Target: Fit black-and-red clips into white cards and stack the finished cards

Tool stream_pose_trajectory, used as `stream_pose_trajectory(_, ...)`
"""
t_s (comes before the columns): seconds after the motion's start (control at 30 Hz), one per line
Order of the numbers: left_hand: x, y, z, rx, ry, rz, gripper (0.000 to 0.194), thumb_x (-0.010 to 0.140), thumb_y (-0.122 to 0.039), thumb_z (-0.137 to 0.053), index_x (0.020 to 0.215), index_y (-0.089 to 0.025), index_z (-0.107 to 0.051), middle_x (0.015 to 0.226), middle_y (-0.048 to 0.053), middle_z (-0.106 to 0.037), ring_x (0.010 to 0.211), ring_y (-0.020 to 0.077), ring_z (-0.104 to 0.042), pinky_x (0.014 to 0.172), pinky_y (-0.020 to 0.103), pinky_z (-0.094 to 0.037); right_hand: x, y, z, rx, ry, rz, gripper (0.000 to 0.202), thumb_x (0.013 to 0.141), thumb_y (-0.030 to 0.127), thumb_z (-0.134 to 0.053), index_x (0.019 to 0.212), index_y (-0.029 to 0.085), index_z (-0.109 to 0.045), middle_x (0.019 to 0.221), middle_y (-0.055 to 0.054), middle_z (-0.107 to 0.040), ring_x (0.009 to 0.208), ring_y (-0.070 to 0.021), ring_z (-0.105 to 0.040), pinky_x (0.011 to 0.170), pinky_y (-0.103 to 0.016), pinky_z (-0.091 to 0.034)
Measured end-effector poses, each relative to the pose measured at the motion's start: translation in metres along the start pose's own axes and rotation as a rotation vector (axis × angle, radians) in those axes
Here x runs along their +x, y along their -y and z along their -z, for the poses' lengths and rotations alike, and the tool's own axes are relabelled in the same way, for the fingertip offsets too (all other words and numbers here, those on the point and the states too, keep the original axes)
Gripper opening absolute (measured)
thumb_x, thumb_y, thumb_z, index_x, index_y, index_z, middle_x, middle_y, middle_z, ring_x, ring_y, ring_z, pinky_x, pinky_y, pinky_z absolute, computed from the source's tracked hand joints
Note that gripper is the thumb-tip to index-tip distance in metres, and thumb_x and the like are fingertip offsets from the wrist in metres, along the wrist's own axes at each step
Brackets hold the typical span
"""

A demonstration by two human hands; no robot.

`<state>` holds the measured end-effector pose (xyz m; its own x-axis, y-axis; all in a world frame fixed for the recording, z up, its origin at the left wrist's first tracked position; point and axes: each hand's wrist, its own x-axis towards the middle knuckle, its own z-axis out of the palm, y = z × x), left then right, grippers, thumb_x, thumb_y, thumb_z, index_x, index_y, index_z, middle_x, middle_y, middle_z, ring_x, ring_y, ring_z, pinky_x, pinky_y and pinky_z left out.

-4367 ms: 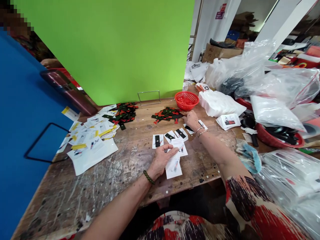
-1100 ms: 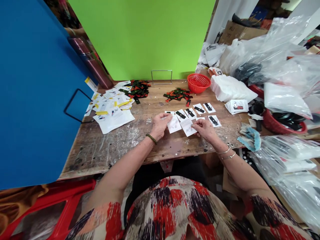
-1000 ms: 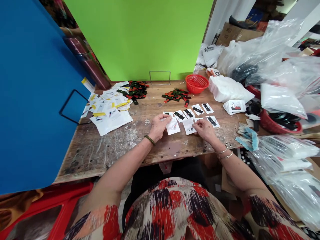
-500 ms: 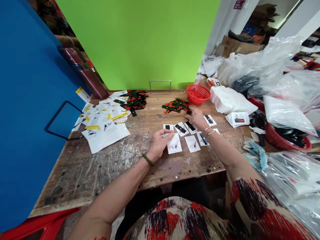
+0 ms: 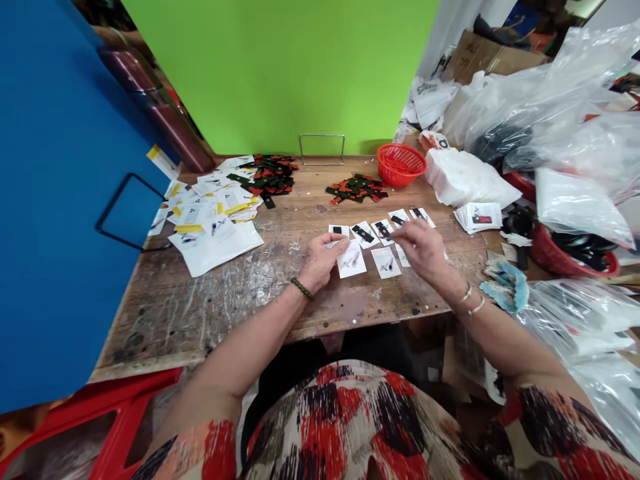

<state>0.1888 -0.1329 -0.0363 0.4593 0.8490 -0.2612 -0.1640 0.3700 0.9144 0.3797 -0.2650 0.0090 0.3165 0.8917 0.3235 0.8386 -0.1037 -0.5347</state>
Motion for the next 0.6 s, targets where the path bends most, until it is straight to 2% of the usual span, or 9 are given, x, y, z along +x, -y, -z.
stream_pose_trajectory(0.1, -0.003, 0.006, -0.004, 0.031, -0.002, -0.031, 0.042, 0.049, -0.038, -0.087, 0.078, -0.013, -0.070, 0.070, 0.003, -0.069, 0.060, 0.0132, -0.061, 0.057, 0.025, -0.049, -0.047, 0.011, -0.001, -0.089, 0.213, 0.165, 0.025, 0.096, 0.029, -0.046, 0.098, 0.021, -0.070, 0.108, -0.011, -0.066, 0.103, -0.0236, -0.061, 0.095, -0.041, -0.049)
stream_pose_trajectory(0.17, -0.006, 0.008, -0.008, 0.064, -0.013, -0.075, 0.037, 0.052, -0.036, -0.085, 0.077, -0.013, -0.070, 0.072, 0.004, -0.069, 0.062, 0.0132, -0.061, 0.058, 0.024, -0.048, -0.057, 0.018, -0.007, -0.070, 0.258, 0.168, 0.025, 0.097, 0.032, -0.047, 0.098, 0.021, -0.069, 0.108, -0.012, -0.067, 0.104, -0.0247, -0.060, 0.098, -0.043, -0.047)
stream_pose_trajectory(0.23, -0.011, 0.008, -0.013, 0.104, -0.029, -0.134, 0.032, 0.055, -0.034, -0.083, 0.077, -0.014, -0.071, 0.072, 0.003, -0.069, 0.061, 0.0122, -0.060, 0.057, 0.023, -0.047, -0.053, 0.027, -0.015, 0.028, 0.157, 0.050, 0.022, 0.093, 0.037, -0.053, 0.098, 0.021, -0.066, 0.102, -0.011, -0.068, 0.096, -0.0239, -0.062, 0.092, -0.042, -0.050)
stream_pose_trajectory(0.33, -0.021, 0.002, -0.019, 0.136, -0.021, -0.189, 0.027, 0.059, -0.032, -0.080, 0.078, -0.015, -0.071, 0.070, 0.002, -0.068, 0.058, 0.0108, -0.058, 0.054, 0.022, -0.046, -0.033, 0.038, -0.031, 0.361, 0.061, -0.180, 0.031, 0.079, 0.042, -0.068, 0.100, 0.020, -0.059, 0.086, -0.005, -0.067, 0.073, -0.0178, -0.061, 0.070, -0.033, -0.052)
stream_pose_trajectory(0.4, -0.026, -0.004, -0.018, 0.137, -0.005, -0.174, 0.026, 0.061, -0.032, -0.078, 0.079, -0.015, -0.070, 0.066, 0.001, -0.066, 0.054, 0.0101, -0.056, 0.048, 0.020, -0.043, -0.021, 0.042, -0.040, 0.575, 0.123, -0.289, 0.034, 0.071, 0.042, -0.071, 0.093, 0.020, -0.057, 0.073, 0.000, -0.064, 0.060, -0.0139, -0.057, 0.058, -0.028, -0.048)
stream_pose_trajectory(0.47, -0.026, -0.010, -0.011, 0.144, -0.024, -0.148, 0.026, 0.063, -0.032, -0.077, 0.080, -0.015, -0.069, 0.062, 0.000, -0.063, 0.049, 0.0091, -0.053, 0.042, 0.018, -0.038, -0.014, 0.041, -0.046, 0.681, 0.185, -0.370, 0.031, 0.068, 0.042, -0.071, 0.084, 0.020, -0.056, 0.063, 0.003, -0.059, 0.050, -0.0111, -0.050, 0.049, -0.024, -0.041)
stream_pose_trajectory(0.6, -0.016, -0.017, 0.011, 0.142, -0.125, -0.140, 0.025, 0.064, -0.030, -0.076, 0.081, -0.015, -0.068, 0.062, 0.000, -0.063, 0.046, 0.0088, -0.052, 0.037, 0.017, -0.034, -0.011, 0.033, -0.052, 0.626, 0.189, -0.483, 0.021, 0.071, 0.038, -0.065, 0.075, 0.021, -0.053, 0.054, 0.006, -0.053, 0.043, -0.0102, -0.044, 0.043, -0.023, -0.033)
